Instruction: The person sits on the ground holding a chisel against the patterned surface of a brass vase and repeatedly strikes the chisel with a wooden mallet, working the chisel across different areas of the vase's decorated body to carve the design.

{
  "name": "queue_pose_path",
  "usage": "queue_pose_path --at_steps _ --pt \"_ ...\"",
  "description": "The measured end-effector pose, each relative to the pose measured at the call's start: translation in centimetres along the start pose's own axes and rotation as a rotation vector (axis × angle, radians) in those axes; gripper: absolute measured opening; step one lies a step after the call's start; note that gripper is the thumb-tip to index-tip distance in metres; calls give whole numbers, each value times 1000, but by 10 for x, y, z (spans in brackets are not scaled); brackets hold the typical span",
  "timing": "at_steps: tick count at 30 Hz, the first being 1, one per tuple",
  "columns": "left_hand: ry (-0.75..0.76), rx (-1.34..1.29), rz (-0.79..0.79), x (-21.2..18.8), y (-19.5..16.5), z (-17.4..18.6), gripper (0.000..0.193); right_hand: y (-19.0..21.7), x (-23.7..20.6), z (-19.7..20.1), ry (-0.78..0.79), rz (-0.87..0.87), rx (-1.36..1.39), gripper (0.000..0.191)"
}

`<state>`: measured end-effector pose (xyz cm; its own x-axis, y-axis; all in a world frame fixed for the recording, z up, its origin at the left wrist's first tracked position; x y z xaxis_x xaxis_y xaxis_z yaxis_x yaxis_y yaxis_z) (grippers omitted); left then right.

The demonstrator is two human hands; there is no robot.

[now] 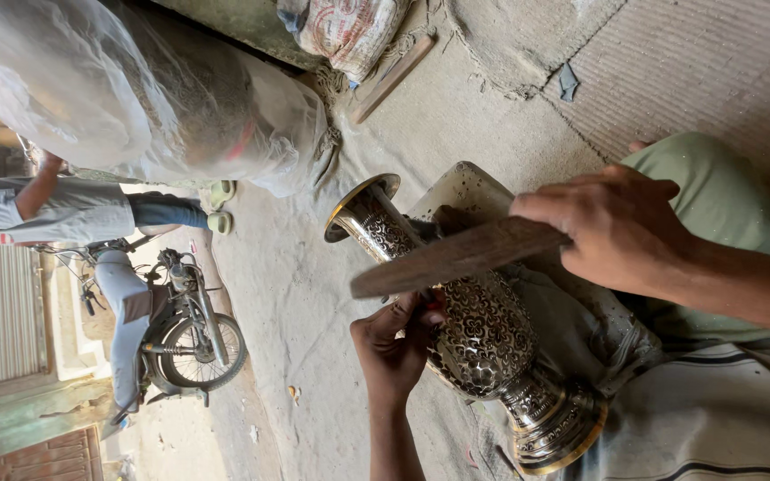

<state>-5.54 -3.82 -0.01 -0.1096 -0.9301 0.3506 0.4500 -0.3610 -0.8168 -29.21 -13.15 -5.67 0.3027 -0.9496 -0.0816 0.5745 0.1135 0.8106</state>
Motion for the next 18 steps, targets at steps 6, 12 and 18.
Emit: queue_pose_path --at_steps 6,12,18 --pt "-1 2 35 -2 4 2 37 4 1 1 26 -8 32 29" --pt "-28 -53 90 -1 7 0 31 -2 1 -7 54 -71 83 26" --pt "12 -18 79 1 1 -1 22 3 0 0 -32 -4 70 22"
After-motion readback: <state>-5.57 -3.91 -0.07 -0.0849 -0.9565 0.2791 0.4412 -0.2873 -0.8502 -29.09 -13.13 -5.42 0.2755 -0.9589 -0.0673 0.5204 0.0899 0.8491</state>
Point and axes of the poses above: each hand's wrist, its own x-axis towards the middle knuckle, its own z-axis out of the back of the hand, y = z × x, the point moved 9 cm from there along x, towards the middle knuckle, and after that the axes turned 13 degrees about -z, right-handed, at the moved point
